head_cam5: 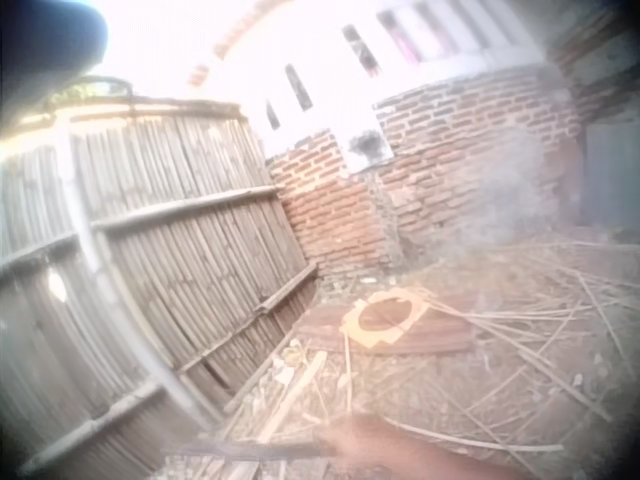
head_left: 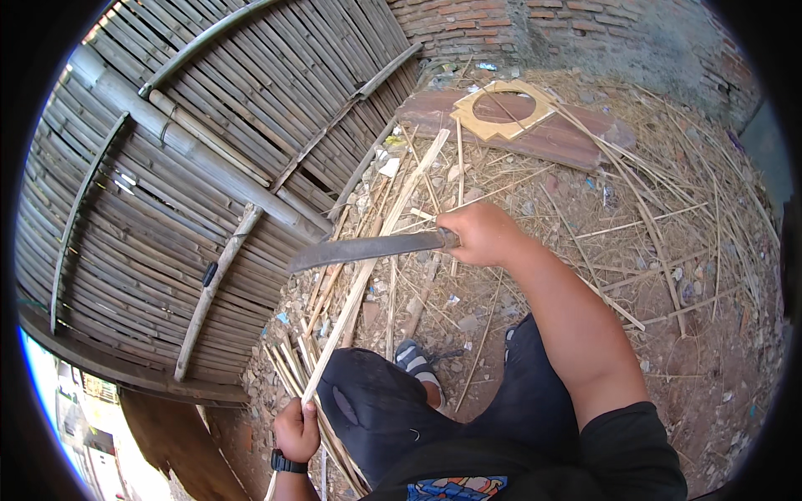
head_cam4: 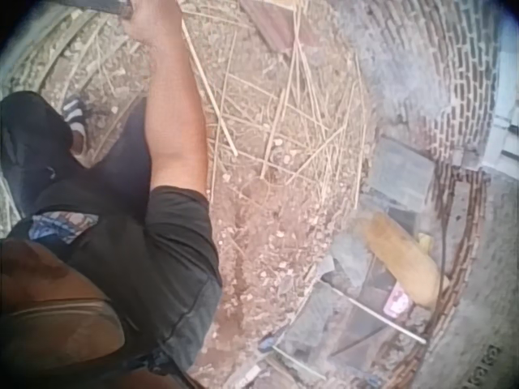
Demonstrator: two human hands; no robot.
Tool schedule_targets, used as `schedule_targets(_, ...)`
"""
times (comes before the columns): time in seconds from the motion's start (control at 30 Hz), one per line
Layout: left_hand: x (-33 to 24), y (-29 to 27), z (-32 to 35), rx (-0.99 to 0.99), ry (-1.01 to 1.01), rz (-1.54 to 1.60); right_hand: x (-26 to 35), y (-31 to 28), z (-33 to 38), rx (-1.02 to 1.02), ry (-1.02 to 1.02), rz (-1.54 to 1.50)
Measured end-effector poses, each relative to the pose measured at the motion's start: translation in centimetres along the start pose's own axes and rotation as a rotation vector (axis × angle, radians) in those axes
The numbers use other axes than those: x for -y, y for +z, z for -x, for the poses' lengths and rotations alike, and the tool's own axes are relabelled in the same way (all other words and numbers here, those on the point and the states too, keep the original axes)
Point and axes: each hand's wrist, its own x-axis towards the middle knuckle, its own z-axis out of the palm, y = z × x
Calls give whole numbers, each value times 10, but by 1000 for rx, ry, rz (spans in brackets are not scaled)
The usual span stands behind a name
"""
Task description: The person splits bamboo strips into thinner pieces using a machete. They hold the bamboo with one hand and repeatedly strike it with the machete to separate the layers, then gather the resulting strips.
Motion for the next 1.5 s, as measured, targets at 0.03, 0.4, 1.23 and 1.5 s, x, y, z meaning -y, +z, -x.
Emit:
schedule_targets(0.03,-1,0,0,23,0,31,4,0,0,36,-100,77)
schedule_targets(0.4,26,-12,14,310,-197,435,-14,0,3,-98,73,-133)
schedule_targets(1.23,-7,-25,-67,867,-404,850,75,19,-6,143,64,-1553)
schedule_targets(1.5,-64,-10,-91,-278,488,3,74,31,-25,-292,333,-1700)
